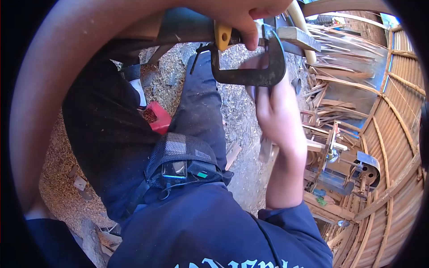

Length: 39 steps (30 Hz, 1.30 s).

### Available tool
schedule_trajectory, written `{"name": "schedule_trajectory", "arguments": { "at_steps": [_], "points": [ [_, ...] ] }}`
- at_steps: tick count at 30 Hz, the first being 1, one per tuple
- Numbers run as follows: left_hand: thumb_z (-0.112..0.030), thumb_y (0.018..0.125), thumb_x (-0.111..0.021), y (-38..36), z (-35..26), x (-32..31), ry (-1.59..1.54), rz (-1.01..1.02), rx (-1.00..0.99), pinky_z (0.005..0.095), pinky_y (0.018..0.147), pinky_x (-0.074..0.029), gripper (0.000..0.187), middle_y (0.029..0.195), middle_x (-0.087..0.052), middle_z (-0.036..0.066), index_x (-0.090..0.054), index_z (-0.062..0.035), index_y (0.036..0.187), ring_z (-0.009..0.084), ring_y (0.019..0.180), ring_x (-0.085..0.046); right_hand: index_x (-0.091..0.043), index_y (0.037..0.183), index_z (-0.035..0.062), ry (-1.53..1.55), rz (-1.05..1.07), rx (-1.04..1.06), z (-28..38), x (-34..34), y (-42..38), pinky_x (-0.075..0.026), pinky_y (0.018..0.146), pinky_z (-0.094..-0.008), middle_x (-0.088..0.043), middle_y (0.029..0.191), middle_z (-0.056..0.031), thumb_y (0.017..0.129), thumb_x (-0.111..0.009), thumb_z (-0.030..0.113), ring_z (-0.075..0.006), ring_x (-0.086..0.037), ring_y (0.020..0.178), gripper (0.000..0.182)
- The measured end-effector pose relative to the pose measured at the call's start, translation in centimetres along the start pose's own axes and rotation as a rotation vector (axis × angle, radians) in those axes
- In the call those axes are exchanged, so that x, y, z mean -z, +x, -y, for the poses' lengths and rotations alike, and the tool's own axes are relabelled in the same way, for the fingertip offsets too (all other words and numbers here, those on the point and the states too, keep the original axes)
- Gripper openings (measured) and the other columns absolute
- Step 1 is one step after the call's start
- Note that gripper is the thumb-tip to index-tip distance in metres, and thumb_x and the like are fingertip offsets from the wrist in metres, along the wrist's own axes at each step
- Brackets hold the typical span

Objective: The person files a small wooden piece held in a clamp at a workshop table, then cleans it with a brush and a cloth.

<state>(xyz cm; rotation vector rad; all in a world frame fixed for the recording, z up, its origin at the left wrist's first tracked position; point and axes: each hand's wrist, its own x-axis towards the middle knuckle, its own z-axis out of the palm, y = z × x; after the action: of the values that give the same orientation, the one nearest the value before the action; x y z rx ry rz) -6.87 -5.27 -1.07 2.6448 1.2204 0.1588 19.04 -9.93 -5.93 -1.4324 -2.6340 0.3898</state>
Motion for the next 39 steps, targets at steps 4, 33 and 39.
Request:
{"name": "schedule_trajectory", "arguments": {
  "at_steps": [4,33,39],
  "points": [
    [-0.047,0.082,-0.079,-0.7,0.9,-2.0,0.169,-0.202,-0.028,0.0370,0.063,-0.059,0.042,0.079,-0.074,0.010,-0.079,-0.0050,0.081,0.0250,0.073,-0.073,-0.043,0.126,-0.0029,0.045,0.019,-0.017,1.1,0.4,-0.9,-0.050,0.076,-0.0600,-0.067,0.094,-0.0306,0.097,-0.053,0.000,-0.0560,-0.063,0.089,0.030],
    [-0.044,0.070,-0.088,1.4,2.4,-4.5,0.030,-0.540,-0.250,0.0403,0.078,-0.048,0.041,0.070,-0.059,0.000,-0.064,-0.0107,0.074,0.0236,0.077,-0.063,-0.041,0.123,-0.0038,0.155,-0.058,-0.168,0.5,-1.7,-4.6,-0.052,0.056,-0.0585,-0.063,0.064,-0.0290,0.098,-0.056,0.010,-0.0500,-0.067,0.064,0.033],
    [-0.038,0.074,-0.087,1.3,2.3,-3.5,-0.059,-0.537,-0.296,0.0374,0.074,-0.048,0.037,0.072,-0.061,0.001,-0.067,-0.0077,0.077,0.0236,0.076,-0.061,-0.045,0.119,0.0035,0.117,-0.050,-0.319,-5.8,-4.9,-13.7,-0.052,0.057,-0.0586,-0.067,0.072,-0.0254,0.101,-0.055,0.015,-0.0478,-0.068,0.067,0.024]
  ]
}}
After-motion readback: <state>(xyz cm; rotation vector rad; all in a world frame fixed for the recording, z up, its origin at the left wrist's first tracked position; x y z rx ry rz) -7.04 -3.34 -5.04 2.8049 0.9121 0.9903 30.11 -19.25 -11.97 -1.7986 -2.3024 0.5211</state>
